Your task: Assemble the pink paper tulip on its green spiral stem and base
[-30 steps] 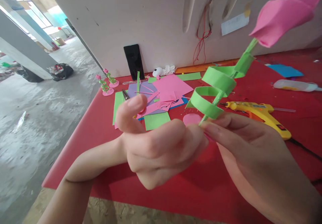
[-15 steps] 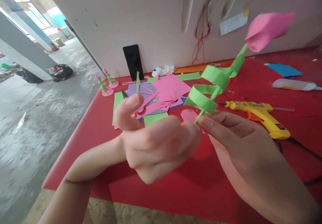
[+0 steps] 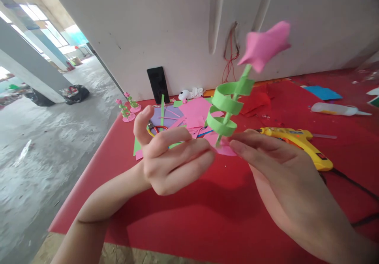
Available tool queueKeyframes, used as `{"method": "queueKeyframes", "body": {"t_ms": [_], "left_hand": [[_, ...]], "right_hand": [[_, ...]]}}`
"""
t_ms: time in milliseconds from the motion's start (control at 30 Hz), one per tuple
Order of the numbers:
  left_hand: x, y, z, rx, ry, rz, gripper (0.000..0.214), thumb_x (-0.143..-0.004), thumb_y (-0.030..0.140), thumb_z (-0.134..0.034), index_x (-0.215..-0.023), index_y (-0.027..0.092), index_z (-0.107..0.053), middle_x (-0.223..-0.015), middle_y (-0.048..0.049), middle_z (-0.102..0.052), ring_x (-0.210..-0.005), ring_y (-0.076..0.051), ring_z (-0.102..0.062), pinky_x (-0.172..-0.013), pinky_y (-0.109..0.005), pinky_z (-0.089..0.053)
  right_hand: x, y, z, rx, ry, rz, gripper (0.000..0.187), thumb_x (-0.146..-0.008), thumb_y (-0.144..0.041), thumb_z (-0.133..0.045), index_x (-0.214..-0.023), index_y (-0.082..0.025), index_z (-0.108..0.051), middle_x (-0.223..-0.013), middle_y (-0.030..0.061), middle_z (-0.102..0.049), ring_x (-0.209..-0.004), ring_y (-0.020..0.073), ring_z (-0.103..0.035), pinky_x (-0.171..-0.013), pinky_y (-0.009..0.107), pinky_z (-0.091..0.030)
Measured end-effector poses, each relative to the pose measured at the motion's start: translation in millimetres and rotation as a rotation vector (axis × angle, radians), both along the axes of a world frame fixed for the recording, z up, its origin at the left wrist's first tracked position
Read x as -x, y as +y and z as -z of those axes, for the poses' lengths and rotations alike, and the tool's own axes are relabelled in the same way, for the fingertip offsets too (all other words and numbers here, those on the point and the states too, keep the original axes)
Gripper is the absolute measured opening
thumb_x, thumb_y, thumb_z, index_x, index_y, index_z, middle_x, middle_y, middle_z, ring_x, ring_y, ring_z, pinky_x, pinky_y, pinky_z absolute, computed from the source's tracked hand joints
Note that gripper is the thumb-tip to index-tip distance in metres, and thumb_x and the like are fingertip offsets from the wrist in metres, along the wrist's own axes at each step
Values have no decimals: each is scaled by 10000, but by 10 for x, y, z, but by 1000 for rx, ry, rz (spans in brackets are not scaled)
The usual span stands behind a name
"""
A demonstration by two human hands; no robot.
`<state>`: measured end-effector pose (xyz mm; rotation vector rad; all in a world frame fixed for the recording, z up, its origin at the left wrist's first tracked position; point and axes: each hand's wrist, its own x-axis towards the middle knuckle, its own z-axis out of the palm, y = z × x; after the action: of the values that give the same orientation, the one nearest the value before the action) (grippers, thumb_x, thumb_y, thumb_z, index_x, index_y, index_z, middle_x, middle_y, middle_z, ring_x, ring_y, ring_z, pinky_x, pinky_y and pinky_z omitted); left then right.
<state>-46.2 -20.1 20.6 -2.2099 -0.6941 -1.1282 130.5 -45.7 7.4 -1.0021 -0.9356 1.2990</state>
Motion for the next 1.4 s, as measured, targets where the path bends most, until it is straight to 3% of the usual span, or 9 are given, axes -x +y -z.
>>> {"method": "queueKeyframes", "body": {"t_ms": [67,133,367,433,500,633,900,1100,1400], "left_hand": [[44,50,38,-222,92,53,195,-870,165,-592,-733,296,-639,-670,141,-704,-677,-99,-583,-1157,-470,-370],[134,82,107,-268,65,46,184,-860,163,-620,-745,303,-651,-625,137,-682,-654,-104,-546,-1142,-442,-387],[989,227,529,-104,29,-127,137,-776,171,-727,-729,273,-649,-622,71,-650,-698,-124,-530,-1129,-454,-372],[1331,373,679,-63,-27,-217,146,-764,230,-747,-672,291,-651,-612,74,-634,-701,-125,-538,-1117,-473,-362],[1635,564,831,137,-124,-408,173,-796,323,-711,-628,310,-675,-610,58,-620,-714,-133,-554,-1113,-494,-342],[2000,973,1087,282,-165,-550,200,-834,328,-655,-645,294,-709,-650,14,-644,-746,-165,-563,-1066,-513,-367],[2228,1397,1284,548,-95,-665,130,-850,287,-644,-771,230,-731,-887,-46,-728,-963,-206,-596,-969,-423,-452],[2391,1328,1300,661,-34,-726,275,-928,405,-531,-907,168,-667,-1009,-55,-687,-1032,-170,-612,-1012,-420,-454],[2403,1222,1285,729,58,-692,254,-927,378,-541,-1030,176,-654,-1100,-68,-667,-1085,-186,-603,-1039,-454,-454]], "right_hand": [[-7,17,-17,22,-6,36,145,-581,-396,-824,-669,-324,-734,-760,-62,-702,-773,77,-668,-714,153,-552],[-6,45,-34,58,-11,72,159,-544,-383,-820,-652,-312,-728,-764,-54,-700,-787,94,-669,-714,175,-553],[14,195,47,196,-83,187,287,-428,-396,-807,-674,-278,-719,-818,-22,-701,-914,169,-657,-957,352,-504],[18,236,96,186,-121,172,310,-458,-433,-798,-717,-278,-727,-868,-12,-707,-1005,194,-641,-1057,414,-430],[24,266,132,191,-145,163,324,-460,-439,-797,-731,-274,-730,-895,-3,-709,-1054,214,-624,-1100,456,-375],[38,298,161,241,-151,214,335,-377,-405,-813,-672,-279,-718,-892,-10,-705,-1069,225,-602,-1115,462,-342],[65,351,196,318,-99,248,355,-296,-362,-814,-628,-293,-707,-849,-12,-693,-1046,225,-593,-1117,438,-338],[42,376,229,321,-117,249,373,-288,-371,-830,-631,-294,-707,-847,-7,-684,-1021,221,-591,-1105,444,-340],[21,368,270,292,-136,237,366,-322,-392,-849,-651,-314,-709,-864,2,-680,-990,214,-583,-1063,445,-360]]}}
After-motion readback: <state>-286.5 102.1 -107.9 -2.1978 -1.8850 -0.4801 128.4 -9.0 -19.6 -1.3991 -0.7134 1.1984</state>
